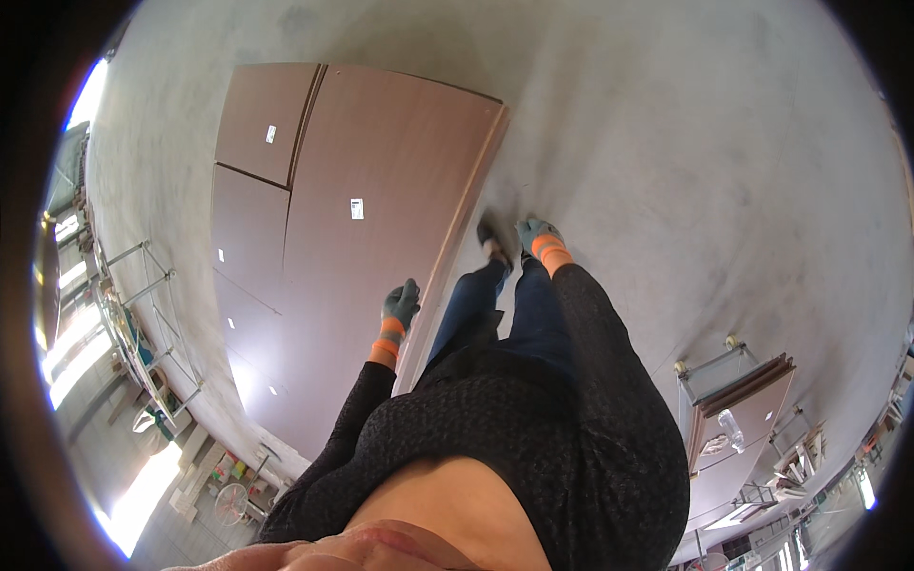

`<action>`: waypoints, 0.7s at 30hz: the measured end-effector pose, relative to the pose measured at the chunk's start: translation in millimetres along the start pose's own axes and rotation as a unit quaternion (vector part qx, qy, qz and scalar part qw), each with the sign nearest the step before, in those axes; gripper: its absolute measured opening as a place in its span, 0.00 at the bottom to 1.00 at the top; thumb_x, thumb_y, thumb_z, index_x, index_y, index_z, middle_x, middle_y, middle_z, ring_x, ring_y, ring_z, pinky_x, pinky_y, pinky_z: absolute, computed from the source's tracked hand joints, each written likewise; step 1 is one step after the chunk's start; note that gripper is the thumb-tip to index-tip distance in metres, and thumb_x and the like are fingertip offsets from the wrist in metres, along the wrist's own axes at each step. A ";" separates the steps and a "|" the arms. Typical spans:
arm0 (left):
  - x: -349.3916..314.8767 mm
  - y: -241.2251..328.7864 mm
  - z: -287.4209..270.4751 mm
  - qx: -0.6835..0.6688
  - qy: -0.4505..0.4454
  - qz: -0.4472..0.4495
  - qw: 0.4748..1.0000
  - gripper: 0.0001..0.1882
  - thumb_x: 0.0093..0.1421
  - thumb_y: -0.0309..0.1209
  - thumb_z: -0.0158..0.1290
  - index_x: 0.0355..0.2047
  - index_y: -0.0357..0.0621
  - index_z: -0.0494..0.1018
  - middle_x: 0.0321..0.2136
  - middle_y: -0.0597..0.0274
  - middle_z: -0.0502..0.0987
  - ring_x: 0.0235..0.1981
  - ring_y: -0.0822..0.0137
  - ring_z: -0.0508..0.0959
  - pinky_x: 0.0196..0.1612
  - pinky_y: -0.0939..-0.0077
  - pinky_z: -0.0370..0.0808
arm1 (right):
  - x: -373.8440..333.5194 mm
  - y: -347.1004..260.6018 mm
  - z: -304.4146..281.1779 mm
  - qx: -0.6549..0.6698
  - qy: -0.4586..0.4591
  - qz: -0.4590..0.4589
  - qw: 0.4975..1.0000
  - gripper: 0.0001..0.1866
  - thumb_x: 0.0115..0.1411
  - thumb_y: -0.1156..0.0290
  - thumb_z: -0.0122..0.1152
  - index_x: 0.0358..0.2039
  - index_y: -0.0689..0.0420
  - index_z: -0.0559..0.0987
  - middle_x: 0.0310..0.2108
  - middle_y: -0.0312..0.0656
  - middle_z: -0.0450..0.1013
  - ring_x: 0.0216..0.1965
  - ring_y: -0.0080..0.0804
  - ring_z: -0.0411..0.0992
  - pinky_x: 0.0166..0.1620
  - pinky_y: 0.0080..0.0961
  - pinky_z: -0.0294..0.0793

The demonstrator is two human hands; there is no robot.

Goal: The person wipes the surface of large brown wood panels with a cloth, then lifts and stacks them. They continue wiping and stacking additional panels in a workshop setting.

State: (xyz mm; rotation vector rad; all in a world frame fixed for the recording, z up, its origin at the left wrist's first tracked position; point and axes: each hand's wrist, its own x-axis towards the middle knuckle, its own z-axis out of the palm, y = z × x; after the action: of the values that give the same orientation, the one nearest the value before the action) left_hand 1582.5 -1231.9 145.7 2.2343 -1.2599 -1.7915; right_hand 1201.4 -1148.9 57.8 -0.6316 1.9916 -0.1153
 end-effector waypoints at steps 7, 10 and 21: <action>82.2 132.1 21.0 0.218 0.039 0.099 0.970 0.30 0.67 0.57 0.54 0.43 0.37 0.82 0.34 0.49 0.85 0.37 0.54 0.85 0.45 0.62 0.79 | 121.7 -73.5 -28.0 0.090 0.077 -0.009 0.993 0.26 0.69 0.44 0.50 0.46 0.52 0.84 0.43 0.52 0.82 0.46 0.59 0.79 0.52 0.48 0.78; 149.5 170.8 39.0 0.287 0.126 0.187 0.931 0.28 0.67 0.54 0.55 0.47 0.38 0.81 0.43 0.44 0.84 0.44 0.48 0.83 0.51 0.58 0.78 | 175.7 -94.2 -37.0 0.137 0.076 0.022 0.987 0.27 0.69 0.43 0.51 0.48 0.53 0.83 0.45 0.54 0.81 0.48 0.61 0.78 0.51 0.47 0.78; 298.5 291.2 147.7 0.435 0.179 0.395 0.789 0.40 0.62 0.54 0.60 0.67 0.42 0.66 0.69 0.39 0.64 0.70 0.36 0.62 0.69 0.45 0.61 | 250.5 -127.0 -37.8 0.225 0.155 0.058 0.960 0.33 0.70 0.40 0.48 0.46 0.61 0.83 0.43 0.61 0.81 0.50 0.64 0.77 0.50 0.53 0.79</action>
State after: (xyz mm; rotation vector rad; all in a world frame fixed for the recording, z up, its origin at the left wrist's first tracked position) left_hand 1301.6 -1535.7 -10.7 1.6100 -2.6754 -0.4610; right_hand 1127.2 -1384.7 -80.8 -0.2071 2.1941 -0.6101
